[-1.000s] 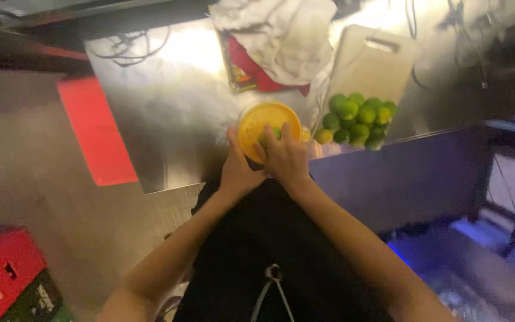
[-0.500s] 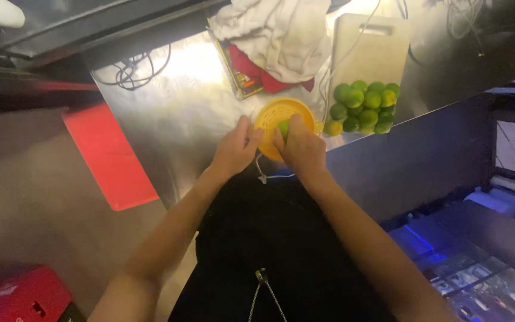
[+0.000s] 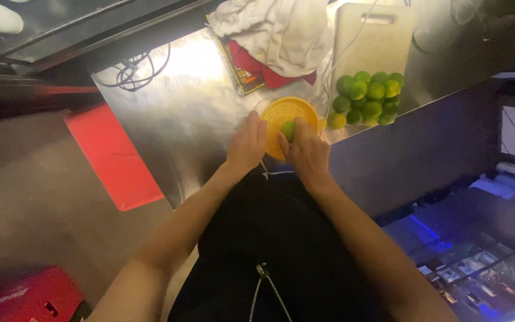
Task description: Juicing lime halves using a manual citrus juicer.
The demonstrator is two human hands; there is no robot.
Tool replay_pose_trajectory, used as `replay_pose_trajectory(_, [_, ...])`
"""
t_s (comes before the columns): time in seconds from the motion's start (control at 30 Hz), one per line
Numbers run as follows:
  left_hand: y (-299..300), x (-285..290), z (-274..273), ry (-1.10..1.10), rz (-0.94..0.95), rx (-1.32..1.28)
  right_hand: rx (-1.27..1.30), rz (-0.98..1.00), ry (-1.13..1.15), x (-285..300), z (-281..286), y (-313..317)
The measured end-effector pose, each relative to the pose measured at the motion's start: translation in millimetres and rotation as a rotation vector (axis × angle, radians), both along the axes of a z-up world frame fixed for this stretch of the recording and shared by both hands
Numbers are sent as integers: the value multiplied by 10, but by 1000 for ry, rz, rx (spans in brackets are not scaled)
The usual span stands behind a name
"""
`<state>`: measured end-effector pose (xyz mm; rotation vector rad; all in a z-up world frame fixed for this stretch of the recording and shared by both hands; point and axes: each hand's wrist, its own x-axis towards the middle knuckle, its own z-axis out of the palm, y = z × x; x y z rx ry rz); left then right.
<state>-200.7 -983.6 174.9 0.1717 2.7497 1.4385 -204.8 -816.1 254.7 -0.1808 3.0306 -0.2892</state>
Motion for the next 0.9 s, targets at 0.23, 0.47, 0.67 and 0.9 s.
replay_pose_trajectory(0.23, [118, -9, 118, -105, 138, 74, -11, 90, 126, 10, 117, -56])
replay_pose_trajectory(0.47, [195, 44, 244, 49, 269, 49, -77, 62, 73, 11, 148, -92])
replay_pose_trajectory(0.67, [158, 49, 184, 83, 252, 3, -60, -1, -81, -16, 46, -112])
replay_pose_trajectory(0.9, [126, -20, 235, 193, 194, -36, -22, -41, -13, -70, -99, -101])
